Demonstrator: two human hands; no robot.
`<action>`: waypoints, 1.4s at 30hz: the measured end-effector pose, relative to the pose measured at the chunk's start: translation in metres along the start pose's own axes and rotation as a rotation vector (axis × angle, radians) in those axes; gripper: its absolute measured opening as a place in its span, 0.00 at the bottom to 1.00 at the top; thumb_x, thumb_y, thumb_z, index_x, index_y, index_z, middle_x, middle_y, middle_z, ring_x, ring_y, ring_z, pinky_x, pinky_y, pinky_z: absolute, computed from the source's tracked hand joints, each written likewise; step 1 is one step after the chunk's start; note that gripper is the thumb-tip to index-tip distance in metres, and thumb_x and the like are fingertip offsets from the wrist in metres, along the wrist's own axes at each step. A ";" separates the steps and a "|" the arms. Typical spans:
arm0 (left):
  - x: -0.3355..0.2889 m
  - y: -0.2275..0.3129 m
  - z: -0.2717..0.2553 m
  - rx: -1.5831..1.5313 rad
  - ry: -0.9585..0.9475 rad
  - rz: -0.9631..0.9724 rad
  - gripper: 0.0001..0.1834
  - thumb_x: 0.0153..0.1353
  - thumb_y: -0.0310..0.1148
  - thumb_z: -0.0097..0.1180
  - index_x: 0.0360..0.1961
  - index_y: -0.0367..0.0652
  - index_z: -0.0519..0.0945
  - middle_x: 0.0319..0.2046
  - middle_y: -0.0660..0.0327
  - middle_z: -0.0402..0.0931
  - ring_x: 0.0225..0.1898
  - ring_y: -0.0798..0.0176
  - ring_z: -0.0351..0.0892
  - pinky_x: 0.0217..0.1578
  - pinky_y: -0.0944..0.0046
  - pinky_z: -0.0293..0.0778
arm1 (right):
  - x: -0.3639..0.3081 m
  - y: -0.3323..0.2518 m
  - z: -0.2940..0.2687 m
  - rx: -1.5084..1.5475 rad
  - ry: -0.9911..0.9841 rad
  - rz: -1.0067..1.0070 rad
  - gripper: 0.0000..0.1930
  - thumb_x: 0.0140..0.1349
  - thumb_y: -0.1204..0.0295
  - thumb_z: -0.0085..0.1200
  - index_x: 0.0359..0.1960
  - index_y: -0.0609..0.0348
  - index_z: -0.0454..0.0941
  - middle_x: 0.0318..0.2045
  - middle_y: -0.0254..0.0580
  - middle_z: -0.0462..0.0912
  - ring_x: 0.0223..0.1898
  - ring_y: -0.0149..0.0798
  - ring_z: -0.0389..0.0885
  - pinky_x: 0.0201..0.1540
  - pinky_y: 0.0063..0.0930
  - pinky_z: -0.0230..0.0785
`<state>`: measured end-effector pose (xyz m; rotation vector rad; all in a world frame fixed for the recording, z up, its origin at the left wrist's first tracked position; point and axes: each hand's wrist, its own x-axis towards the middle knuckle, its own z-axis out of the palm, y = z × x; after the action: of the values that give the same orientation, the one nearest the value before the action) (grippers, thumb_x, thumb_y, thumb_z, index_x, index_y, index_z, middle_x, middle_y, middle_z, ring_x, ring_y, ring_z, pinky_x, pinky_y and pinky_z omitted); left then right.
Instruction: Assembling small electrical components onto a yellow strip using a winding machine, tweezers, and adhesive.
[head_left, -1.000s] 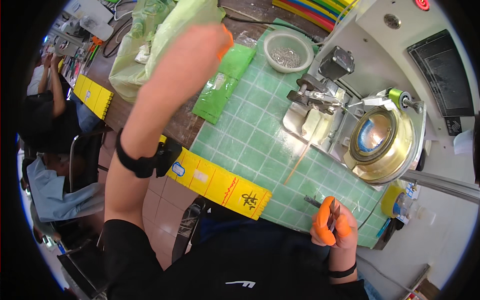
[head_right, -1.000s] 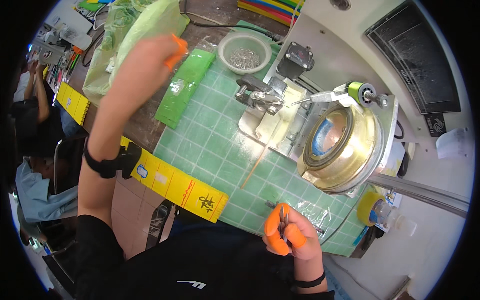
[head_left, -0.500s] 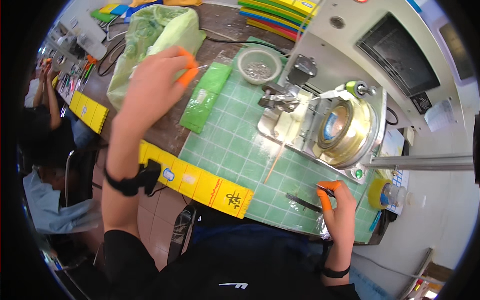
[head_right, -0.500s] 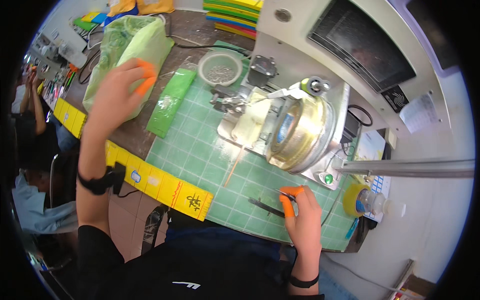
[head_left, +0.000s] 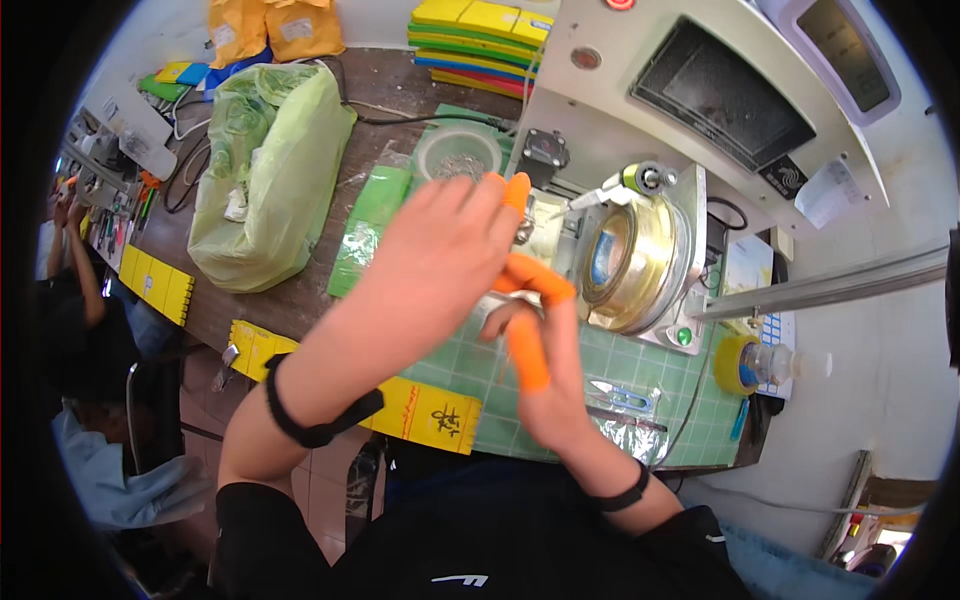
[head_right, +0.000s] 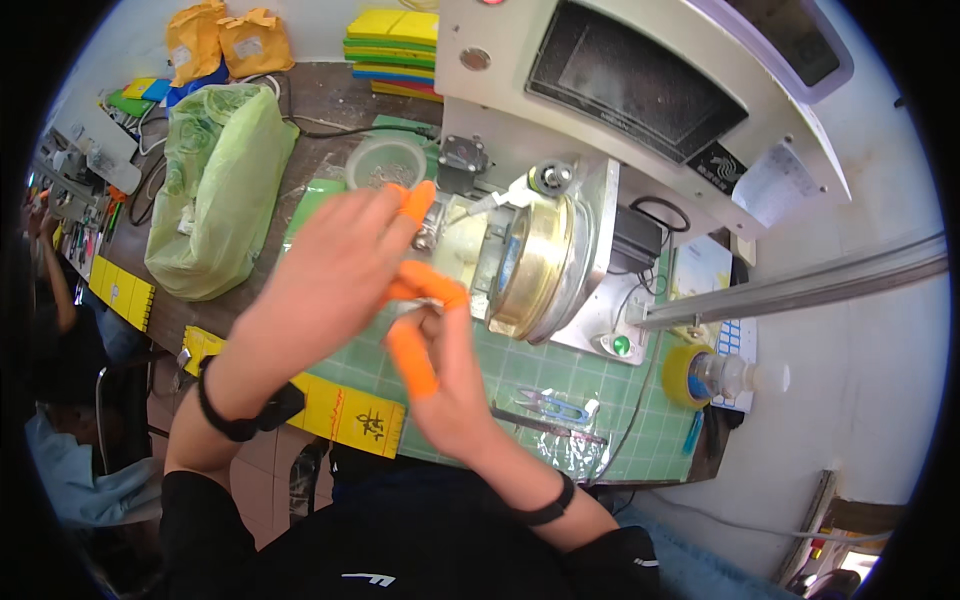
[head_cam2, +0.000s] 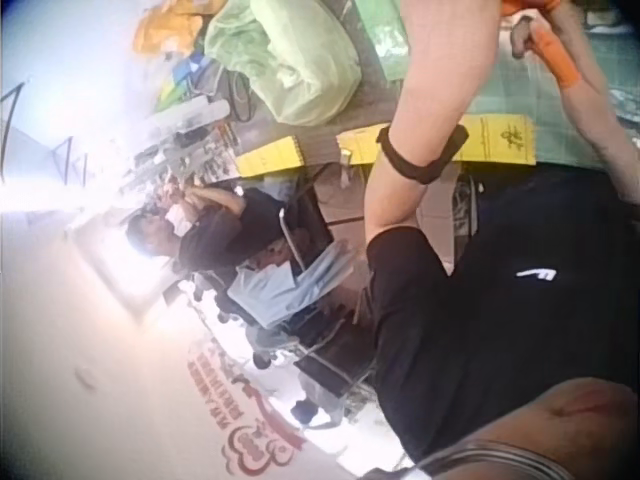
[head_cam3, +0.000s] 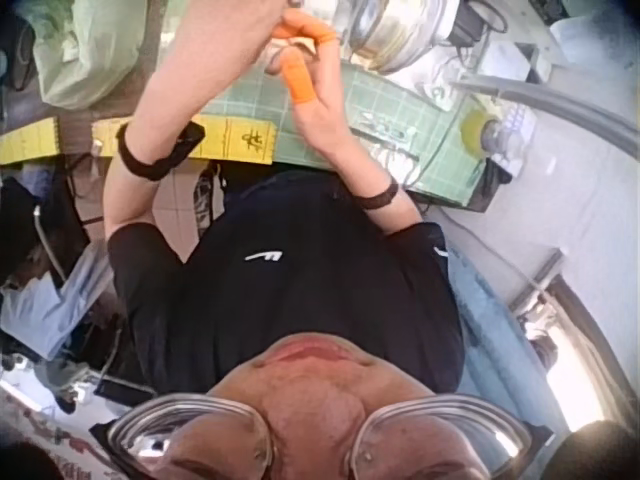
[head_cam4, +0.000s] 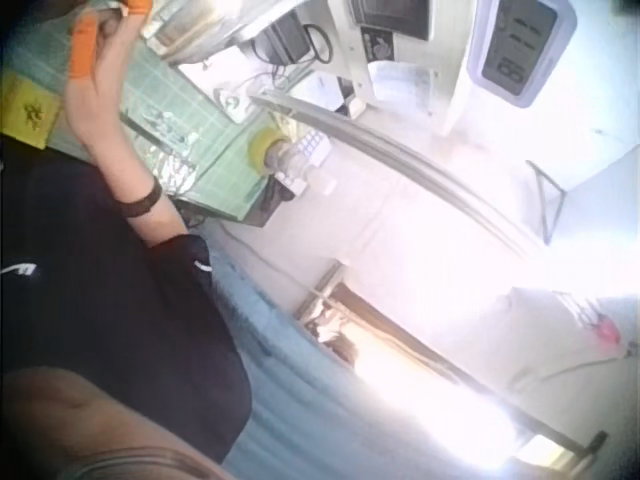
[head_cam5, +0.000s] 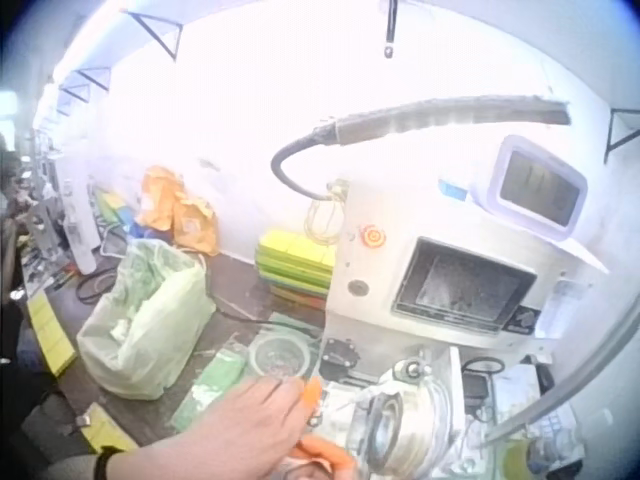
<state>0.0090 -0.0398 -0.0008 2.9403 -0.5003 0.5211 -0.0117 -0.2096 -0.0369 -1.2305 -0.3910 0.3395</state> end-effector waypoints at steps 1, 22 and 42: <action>0.003 0.001 0.014 0.031 0.015 -0.032 0.31 0.53 0.30 0.60 0.60 0.30 0.74 0.44 0.51 0.74 0.47 0.51 0.76 0.46 0.56 0.75 | 0.012 0.010 -0.002 0.007 -0.016 -0.008 0.19 0.74 0.71 0.53 0.64 0.60 0.70 0.46 0.41 0.75 0.42 0.32 0.75 0.52 0.28 0.68; -0.002 -0.036 0.042 -0.191 0.637 0.448 0.08 0.51 0.29 0.60 0.33 0.42 0.77 0.37 0.61 0.75 0.42 0.57 0.79 0.46 0.58 0.80 | 0.054 0.050 -0.020 -0.240 0.355 -0.199 0.06 0.80 0.69 0.43 0.50 0.57 0.70 0.44 0.33 0.71 0.45 0.27 0.69 0.51 0.24 0.64; 0.027 -0.023 0.016 -0.799 0.169 0.011 0.13 0.50 0.21 0.69 0.35 0.35 0.78 0.37 0.54 0.74 0.38 0.51 0.76 0.39 0.59 0.75 | 0.041 0.045 -0.008 -0.207 0.307 -0.121 0.15 0.77 0.76 0.38 0.63 0.60 0.63 0.52 0.42 0.69 0.57 0.38 0.67 0.66 0.32 0.59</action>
<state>0.0454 -0.0292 -0.0073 2.1162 -0.5427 0.4311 0.0270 -0.1846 -0.0776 -1.4288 -0.2373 0.0038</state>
